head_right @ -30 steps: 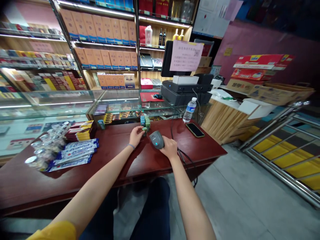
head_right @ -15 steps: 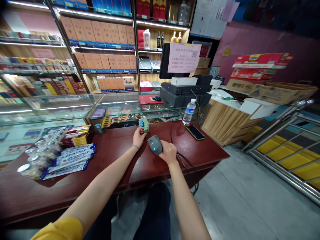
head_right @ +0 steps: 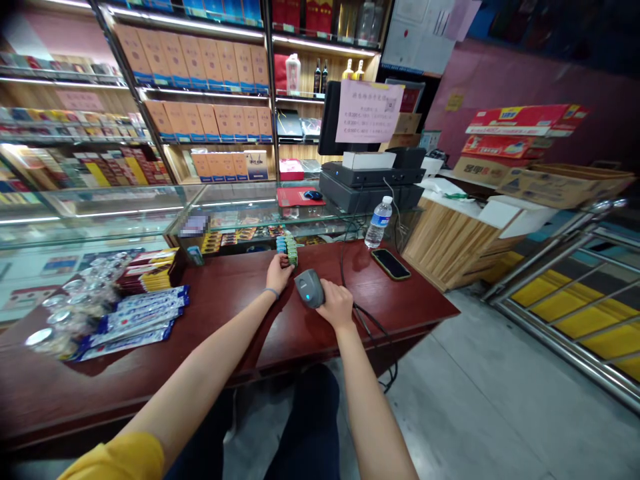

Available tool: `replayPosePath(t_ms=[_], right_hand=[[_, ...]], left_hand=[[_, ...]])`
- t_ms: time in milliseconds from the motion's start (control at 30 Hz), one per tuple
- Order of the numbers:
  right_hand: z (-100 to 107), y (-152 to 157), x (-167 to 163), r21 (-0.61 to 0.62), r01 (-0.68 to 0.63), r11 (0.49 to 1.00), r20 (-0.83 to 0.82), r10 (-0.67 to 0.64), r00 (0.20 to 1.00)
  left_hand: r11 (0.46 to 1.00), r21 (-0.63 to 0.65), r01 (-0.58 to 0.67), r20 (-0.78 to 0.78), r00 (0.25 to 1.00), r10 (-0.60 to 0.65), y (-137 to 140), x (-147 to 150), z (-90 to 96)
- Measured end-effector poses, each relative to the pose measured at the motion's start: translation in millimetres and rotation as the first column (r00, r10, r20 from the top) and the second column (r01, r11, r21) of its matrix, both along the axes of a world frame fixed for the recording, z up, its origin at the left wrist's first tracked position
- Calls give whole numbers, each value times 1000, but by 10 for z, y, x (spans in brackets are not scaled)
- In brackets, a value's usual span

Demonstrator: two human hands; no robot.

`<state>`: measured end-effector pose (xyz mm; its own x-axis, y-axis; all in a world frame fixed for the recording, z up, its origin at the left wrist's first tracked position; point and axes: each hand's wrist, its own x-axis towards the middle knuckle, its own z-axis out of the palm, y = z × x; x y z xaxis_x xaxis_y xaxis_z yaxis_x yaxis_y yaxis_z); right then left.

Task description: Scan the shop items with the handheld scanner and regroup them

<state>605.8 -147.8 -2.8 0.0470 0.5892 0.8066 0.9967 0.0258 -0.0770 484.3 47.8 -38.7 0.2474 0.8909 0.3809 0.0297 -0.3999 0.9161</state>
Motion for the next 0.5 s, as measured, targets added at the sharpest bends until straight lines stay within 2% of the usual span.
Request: replayPosePath(t_ms=[267, 367, 500], right_hand=[[-42, 9, 41, 7, -1, 1000, 68, 0, 998], [-57, 5, 53, -11, 10, 1000, 77, -9, 997], [-36, 8, 19, -28, 1, 1000, 102, 1, 995]], left_hand=[[998, -64, -8, 21, 1000, 9, -104, -101, 55], [998, -57, -10, 20, 1000, 12, -164, -274, 76], [999, 23, -22, -19, 1000, 23, -197, -668, 78]])
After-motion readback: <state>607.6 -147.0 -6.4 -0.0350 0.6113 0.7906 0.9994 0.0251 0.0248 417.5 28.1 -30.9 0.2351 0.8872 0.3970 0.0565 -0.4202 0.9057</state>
